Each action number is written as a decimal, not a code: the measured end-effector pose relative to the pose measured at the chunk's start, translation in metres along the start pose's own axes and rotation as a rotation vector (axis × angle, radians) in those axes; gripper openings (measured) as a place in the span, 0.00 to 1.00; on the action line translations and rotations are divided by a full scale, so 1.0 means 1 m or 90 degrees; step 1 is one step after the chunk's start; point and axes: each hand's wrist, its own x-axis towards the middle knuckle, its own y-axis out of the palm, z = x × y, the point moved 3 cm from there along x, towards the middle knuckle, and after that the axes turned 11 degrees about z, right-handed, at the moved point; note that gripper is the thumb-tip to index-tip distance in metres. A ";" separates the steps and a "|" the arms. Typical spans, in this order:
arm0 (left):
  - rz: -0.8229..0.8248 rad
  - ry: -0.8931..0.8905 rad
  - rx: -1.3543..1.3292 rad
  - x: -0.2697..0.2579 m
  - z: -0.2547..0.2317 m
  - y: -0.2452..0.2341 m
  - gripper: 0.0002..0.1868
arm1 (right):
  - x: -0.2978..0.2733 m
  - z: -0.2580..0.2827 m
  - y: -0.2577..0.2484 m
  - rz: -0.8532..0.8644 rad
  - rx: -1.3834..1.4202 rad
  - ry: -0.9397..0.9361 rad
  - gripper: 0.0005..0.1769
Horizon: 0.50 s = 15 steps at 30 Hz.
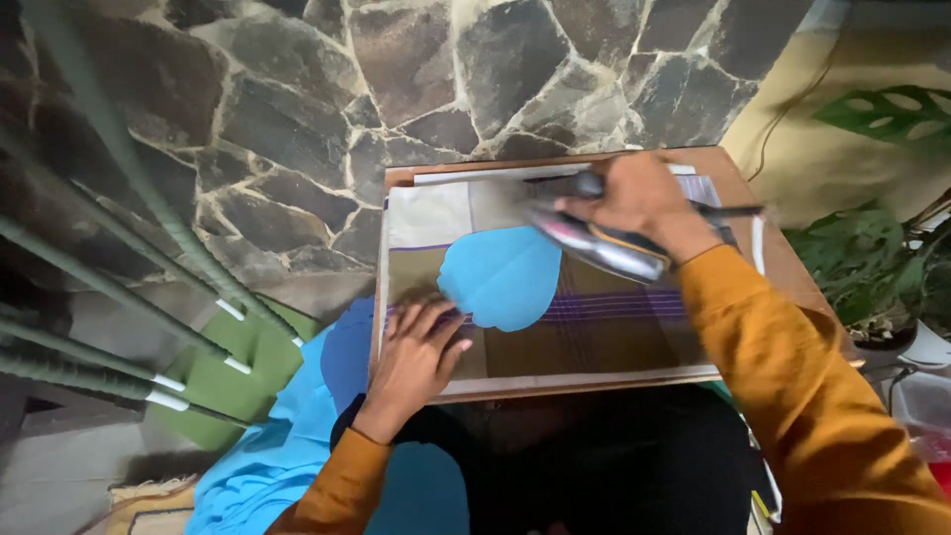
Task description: Ironing small blue leaf-shaped fabric cutouts on a padded board.
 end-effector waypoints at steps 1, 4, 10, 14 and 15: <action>-0.001 0.002 0.000 -0.004 0.000 0.001 0.19 | -0.001 0.009 0.003 -0.001 0.000 0.001 0.32; -0.091 -0.111 0.000 -0.013 0.009 -0.001 0.16 | 0.002 0.041 0.010 0.016 -0.084 -0.149 0.36; -0.129 -0.327 -0.213 -0.024 0.032 0.015 0.19 | 0.030 0.073 0.037 0.016 -0.118 -0.416 0.22; -0.135 -0.327 -0.288 -0.021 0.030 0.007 0.21 | 0.039 0.071 0.049 0.059 -0.096 -0.458 0.24; -0.133 -0.331 -0.319 -0.021 0.032 0.007 0.21 | 0.042 0.070 0.055 0.073 -0.077 -0.510 0.25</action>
